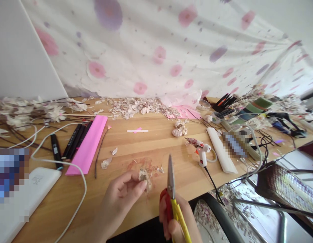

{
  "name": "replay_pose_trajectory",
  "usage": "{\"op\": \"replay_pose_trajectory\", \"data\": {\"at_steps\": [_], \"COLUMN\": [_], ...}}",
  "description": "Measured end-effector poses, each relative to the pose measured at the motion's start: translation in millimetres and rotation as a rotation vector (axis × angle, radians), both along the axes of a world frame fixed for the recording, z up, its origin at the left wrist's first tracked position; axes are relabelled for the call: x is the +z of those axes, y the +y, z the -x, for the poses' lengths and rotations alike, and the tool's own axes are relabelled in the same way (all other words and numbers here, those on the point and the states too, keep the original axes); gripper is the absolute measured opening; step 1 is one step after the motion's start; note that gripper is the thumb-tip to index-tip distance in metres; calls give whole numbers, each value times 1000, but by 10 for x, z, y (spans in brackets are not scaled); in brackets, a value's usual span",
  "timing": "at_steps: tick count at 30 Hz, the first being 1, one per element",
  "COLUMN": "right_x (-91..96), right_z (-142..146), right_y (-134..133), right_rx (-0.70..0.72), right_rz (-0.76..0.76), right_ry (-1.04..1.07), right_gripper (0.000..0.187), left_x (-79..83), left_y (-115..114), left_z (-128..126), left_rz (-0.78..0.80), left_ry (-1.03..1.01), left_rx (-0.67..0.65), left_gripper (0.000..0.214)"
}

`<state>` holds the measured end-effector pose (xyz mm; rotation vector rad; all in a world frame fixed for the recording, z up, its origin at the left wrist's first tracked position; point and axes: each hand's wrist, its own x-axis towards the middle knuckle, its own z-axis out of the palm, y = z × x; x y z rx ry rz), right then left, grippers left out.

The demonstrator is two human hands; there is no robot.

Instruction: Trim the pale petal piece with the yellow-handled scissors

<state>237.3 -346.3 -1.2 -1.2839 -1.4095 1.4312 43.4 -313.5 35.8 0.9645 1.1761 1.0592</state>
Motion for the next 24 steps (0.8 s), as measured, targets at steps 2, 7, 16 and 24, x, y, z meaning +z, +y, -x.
{"op": "replay_pose_trajectory", "data": {"at_steps": [2, 7, 16, 24], "right_x": [30, 137, 59, 170], "right_z": [71, 337, 419, 470], "right_y": [42, 127, 155, 208], "right_rx": [-126, -291, -211, -67], "right_rz": [-15, -9, 30, 210], "right_ry": [37, 165, 408, 751], "right_gripper": [65, 46, 43, 49], "left_x": [-10, -58, -158, -95], "left_y": [-35, -110, -206, -180], "left_z": [-29, -56, 15, -66], "left_rz": [15, -27, -165, 8], "left_ry": [-10, -132, -151, -335], "left_rx": [30, -9, 7, -66], "left_gripper": [28, 32, 17, 31]}}
